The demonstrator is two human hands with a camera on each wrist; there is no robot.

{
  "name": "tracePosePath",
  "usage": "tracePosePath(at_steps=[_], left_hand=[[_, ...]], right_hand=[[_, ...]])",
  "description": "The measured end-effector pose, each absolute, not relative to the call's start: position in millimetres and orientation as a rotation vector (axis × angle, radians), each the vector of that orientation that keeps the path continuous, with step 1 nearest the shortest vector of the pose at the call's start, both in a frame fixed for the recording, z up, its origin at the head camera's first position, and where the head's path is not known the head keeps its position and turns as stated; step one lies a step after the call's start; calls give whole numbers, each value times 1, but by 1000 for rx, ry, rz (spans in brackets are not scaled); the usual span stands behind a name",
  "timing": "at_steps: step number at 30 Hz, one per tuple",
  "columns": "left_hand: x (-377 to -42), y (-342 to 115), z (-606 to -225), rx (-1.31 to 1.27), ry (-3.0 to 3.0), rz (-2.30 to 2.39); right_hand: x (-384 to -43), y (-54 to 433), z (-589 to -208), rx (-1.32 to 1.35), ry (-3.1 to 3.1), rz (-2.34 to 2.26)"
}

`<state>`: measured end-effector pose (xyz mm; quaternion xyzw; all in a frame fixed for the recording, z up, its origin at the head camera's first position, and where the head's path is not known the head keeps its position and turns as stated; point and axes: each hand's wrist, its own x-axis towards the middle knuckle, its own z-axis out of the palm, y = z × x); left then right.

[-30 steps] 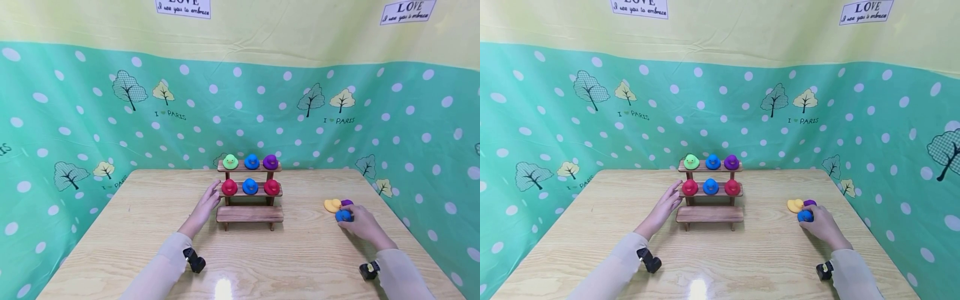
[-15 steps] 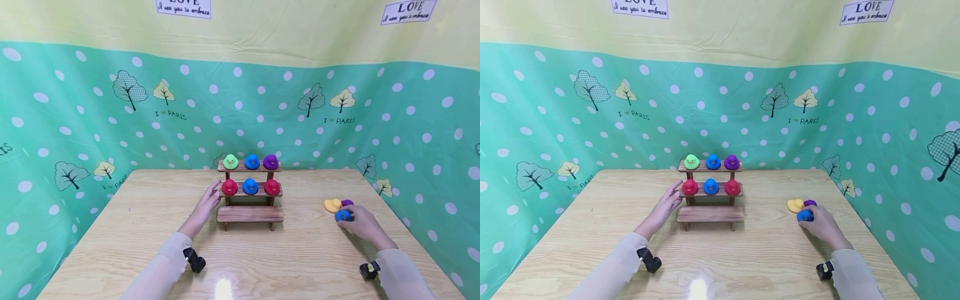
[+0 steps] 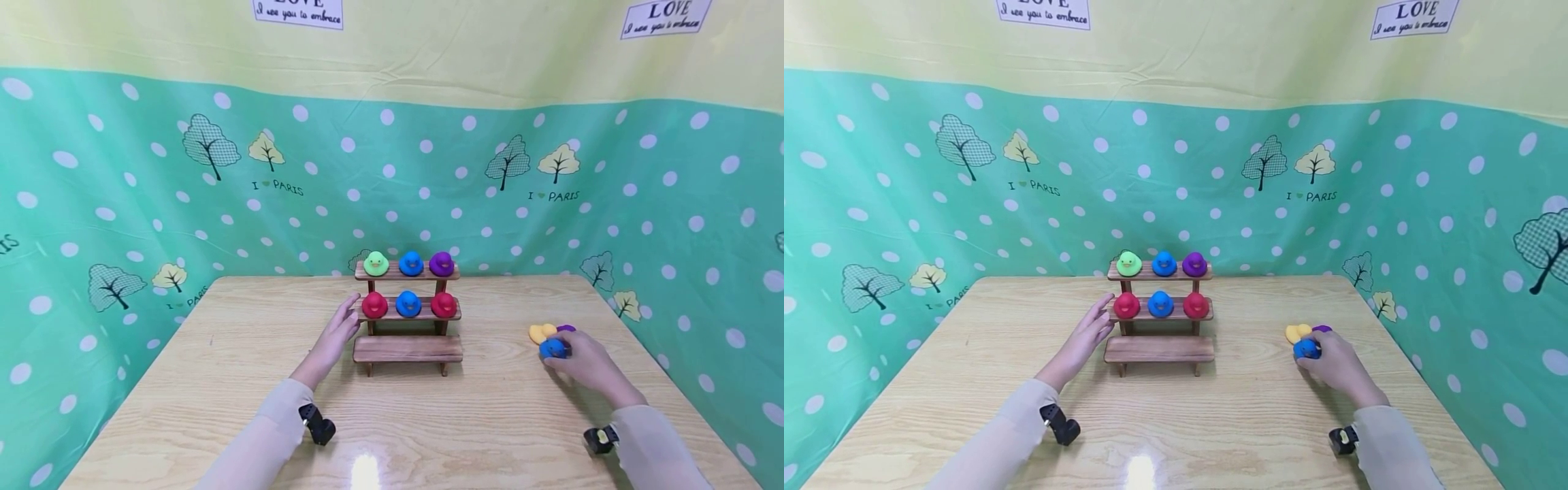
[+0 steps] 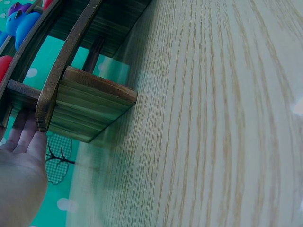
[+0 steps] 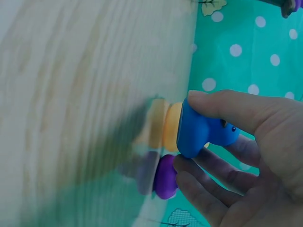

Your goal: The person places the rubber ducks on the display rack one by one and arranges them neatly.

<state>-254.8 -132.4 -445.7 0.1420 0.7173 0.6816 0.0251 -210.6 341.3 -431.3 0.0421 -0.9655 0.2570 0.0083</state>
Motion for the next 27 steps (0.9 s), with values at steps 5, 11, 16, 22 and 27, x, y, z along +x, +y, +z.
tracePosePath(at_steps=[5,11,16,22,27], left_hand=[[-255,-132,-446,442,2213,2109],[-255,-133,-445,449,2225,2095],[-256,-133,-446,448,2221,2096],[-256,-133,-447,438,2223,2096],[-256,-133,-447,437,2224,2093]], right_hand=[[-208,332,-426,190,-2975,779],[-203,320,-418,295,-2916,791],[-201,310,-415,348,-2874,812],[-198,294,-408,374,-2857,802],[-197,282,-405,388,-2841,808]])
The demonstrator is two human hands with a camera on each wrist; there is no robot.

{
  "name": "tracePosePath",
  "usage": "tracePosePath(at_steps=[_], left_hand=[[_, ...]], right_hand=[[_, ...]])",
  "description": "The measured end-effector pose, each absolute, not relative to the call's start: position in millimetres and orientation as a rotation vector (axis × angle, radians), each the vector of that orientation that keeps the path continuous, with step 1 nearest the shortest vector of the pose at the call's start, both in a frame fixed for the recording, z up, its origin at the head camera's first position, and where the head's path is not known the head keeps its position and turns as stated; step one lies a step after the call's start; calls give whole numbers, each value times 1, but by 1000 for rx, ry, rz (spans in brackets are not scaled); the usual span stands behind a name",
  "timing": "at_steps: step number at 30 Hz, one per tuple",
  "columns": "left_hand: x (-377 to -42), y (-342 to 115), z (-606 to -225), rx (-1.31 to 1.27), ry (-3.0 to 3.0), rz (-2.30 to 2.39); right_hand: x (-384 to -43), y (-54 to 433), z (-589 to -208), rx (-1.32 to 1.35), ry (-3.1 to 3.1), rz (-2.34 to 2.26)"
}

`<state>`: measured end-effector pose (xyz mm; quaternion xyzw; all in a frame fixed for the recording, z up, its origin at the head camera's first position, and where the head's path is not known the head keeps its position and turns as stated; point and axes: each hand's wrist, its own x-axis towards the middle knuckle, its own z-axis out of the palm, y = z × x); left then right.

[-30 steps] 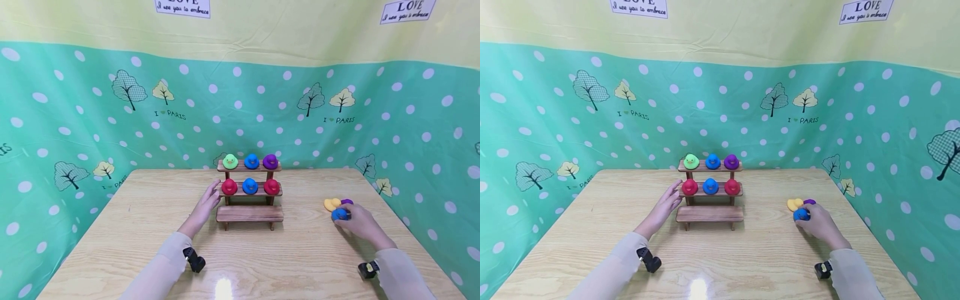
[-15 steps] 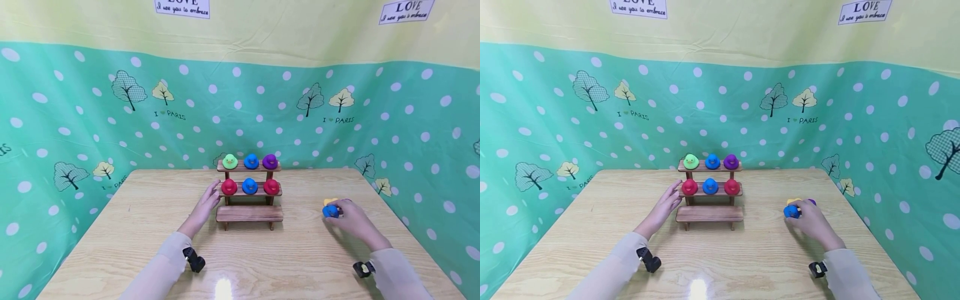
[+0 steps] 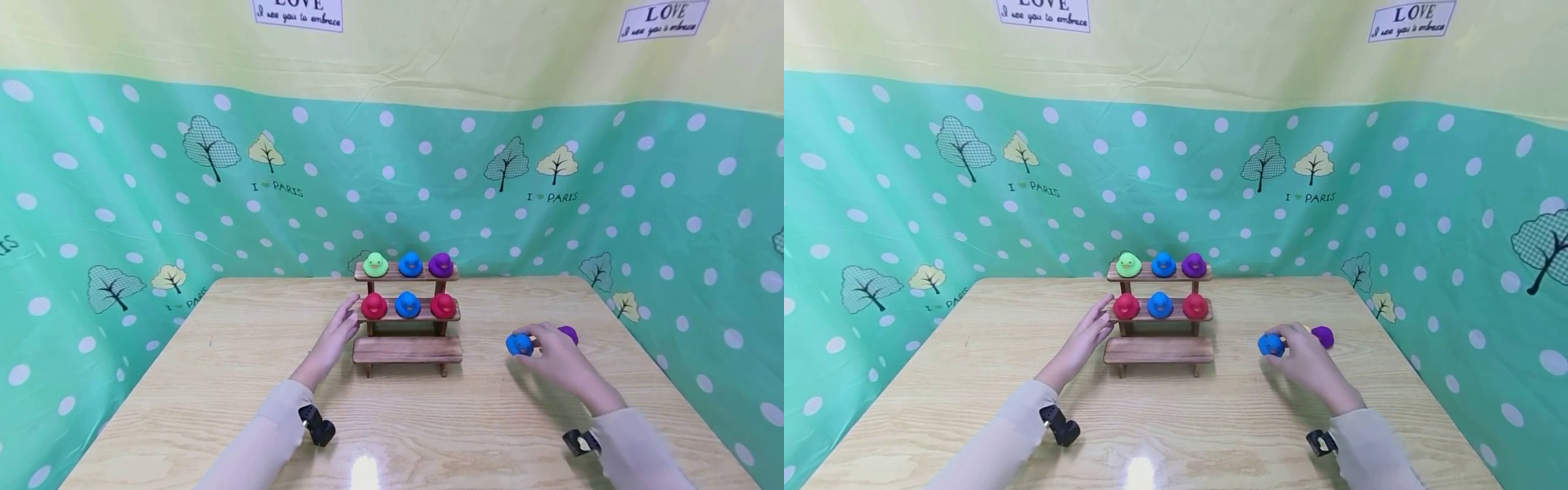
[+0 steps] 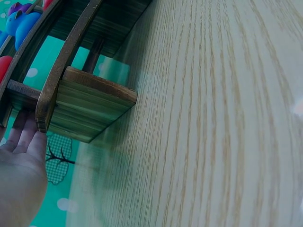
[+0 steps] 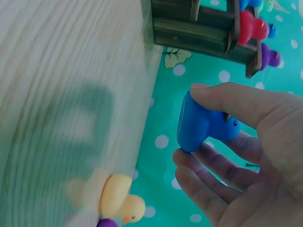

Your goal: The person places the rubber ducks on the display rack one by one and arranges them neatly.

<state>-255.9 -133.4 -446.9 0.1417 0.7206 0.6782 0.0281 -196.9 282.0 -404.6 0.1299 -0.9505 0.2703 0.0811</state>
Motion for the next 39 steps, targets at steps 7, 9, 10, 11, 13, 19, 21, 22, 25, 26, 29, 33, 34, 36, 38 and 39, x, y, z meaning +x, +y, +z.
tracePosePath(at_steps=[7,9,10,11,13,19,21,22,25,26,29,33,34,36,38,39], left_hand=[[-255,-133,-446,436,2212,2105],[-255,-133,-446,433,2208,2112],[-254,-133,-446,432,2207,2116],[-254,-132,-446,431,2207,2118],[-254,-132,-446,436,2208,2120],[-254,-132,-446,442,2199,2134],[-254,-132,-446,443,2198,2136],[-254,-132,-446,440,2194,2139],[-255,-132,-446,449,2196,2138],[-255,-132,-446,450,2195,2136],[-255,-132,-446,453,2203,2122],[-255,-133,-446,455,2219,2103],[-255,-133,-446,454,2220,2103],[-254,-133,-445,454,2220,2104],[-254,-133,-444,455,2221,2103],[-253,-133,-444,453,2219,2102]], right_hand=[[-195,265,-401,443,-2799,795],[-194,259,-400,467,-2790,791],[-194,257,-400,476,-2789,785],[-193,254,-400,484,-2788,783],[-193,249,-399,494,-2792,787],[-192,235,-401,506,-2797,827],[-192,229,-401,529,-2780,836],[-192,226,-401,541,-2770,841],[-193,216,-402,584,-2743,859],[-193,212,-402,598,-2736,866],[-194,201,-403,626,-2735,883],[-194,185,-404,657,-2726,915],[-194,181,-404,667,-2721,929],[-195,172,-404,694,-2706,953],[-195,164,-403,732,-2692,970],[-195,160,-403,746,-2690,973]])
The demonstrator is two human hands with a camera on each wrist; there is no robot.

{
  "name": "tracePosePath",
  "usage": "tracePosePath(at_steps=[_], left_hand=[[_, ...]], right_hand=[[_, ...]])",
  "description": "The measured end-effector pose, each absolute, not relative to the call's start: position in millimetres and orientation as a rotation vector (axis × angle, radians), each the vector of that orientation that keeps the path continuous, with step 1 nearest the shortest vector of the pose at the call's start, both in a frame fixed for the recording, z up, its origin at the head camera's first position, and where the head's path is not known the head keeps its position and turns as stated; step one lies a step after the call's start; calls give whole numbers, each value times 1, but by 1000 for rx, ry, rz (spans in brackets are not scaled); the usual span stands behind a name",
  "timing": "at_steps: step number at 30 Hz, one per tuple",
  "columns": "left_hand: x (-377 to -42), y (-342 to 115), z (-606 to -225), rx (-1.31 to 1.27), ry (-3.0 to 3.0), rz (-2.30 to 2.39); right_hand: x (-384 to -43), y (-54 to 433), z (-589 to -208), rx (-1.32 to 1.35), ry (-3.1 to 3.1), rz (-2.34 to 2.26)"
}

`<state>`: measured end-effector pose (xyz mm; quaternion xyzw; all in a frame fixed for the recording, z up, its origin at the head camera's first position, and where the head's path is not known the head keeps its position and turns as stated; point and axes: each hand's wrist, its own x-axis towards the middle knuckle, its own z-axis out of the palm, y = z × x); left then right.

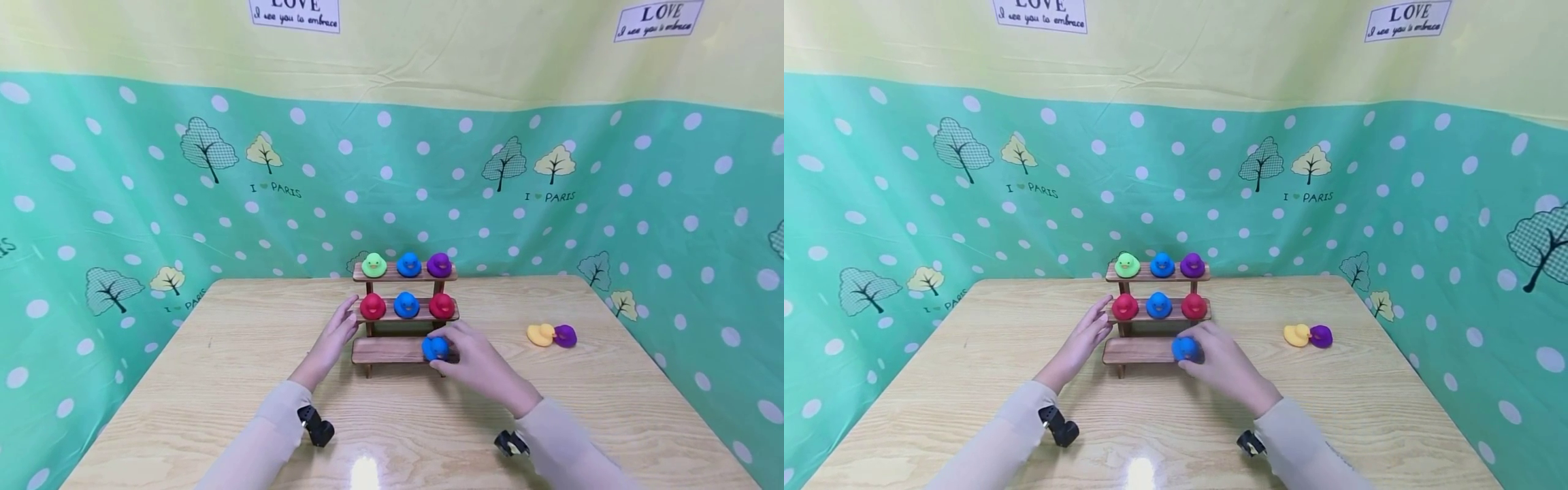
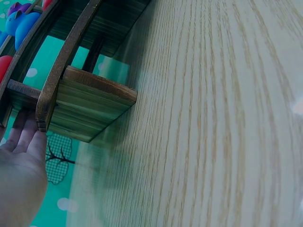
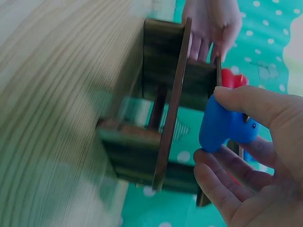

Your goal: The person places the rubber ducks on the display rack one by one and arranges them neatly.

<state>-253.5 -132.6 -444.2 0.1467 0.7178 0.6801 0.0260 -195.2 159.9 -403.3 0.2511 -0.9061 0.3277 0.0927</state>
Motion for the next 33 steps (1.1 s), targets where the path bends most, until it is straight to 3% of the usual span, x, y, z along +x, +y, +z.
tracePosePath(at_steps=[33], left_hand=[[-252,-133,-445,448,2189,2113]], right_hand=[[-215,75,-421,938,-2646,1135]])
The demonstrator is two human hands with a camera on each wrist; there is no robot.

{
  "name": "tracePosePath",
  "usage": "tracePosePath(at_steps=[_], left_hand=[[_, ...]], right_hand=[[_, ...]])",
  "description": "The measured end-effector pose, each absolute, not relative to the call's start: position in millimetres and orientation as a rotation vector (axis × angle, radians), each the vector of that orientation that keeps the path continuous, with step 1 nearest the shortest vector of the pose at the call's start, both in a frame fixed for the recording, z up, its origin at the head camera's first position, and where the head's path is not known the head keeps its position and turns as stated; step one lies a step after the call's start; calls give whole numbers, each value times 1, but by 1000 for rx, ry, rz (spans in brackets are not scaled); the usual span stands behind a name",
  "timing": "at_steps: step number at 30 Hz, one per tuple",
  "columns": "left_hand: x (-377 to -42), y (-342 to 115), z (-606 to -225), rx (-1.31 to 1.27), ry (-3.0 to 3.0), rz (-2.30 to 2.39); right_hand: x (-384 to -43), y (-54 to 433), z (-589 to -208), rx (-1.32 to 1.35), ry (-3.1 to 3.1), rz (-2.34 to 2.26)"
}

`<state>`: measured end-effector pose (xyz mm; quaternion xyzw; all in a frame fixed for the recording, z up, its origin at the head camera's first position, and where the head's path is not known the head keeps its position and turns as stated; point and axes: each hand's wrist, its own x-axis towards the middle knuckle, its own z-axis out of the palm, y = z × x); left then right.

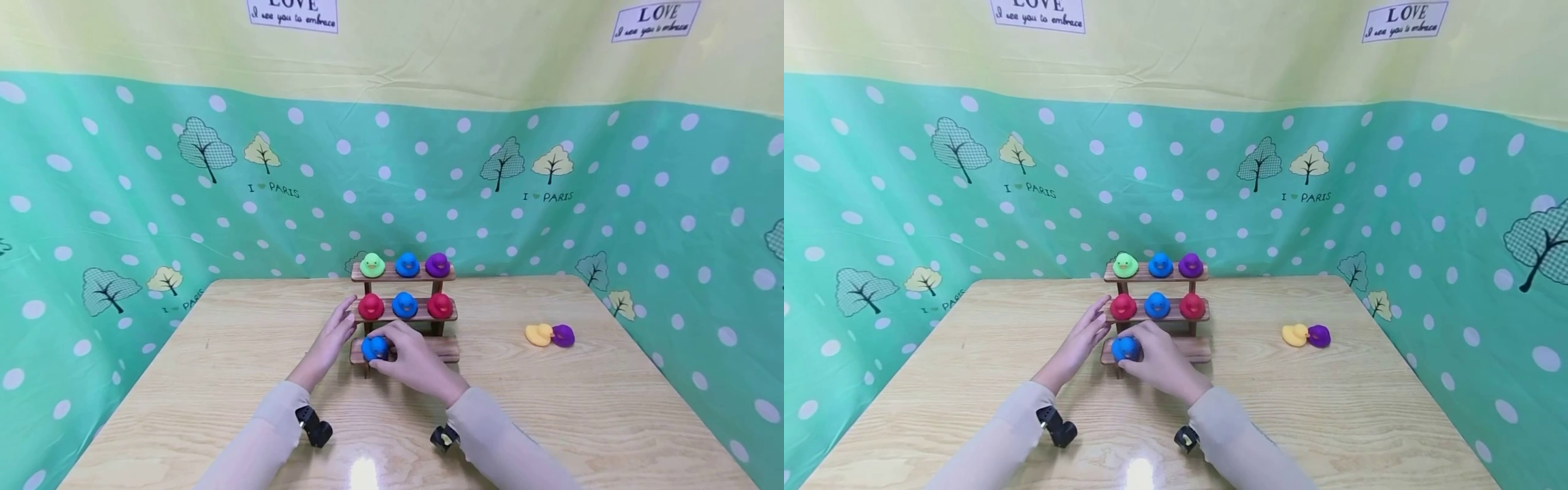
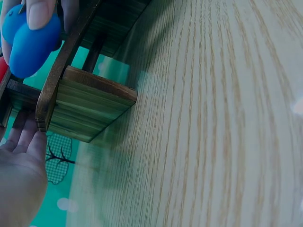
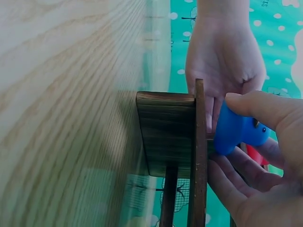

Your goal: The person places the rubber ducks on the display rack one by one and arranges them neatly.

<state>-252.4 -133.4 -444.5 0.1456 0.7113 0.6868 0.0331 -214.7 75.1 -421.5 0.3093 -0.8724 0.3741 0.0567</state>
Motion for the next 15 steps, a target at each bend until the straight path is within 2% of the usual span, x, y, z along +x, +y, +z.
tracePosePath(at_steps=[15], left_hand=[[-252,-132,-443,442,2191,2117]], right_hand=[[-217,60,-421,845,-2738,1064]])
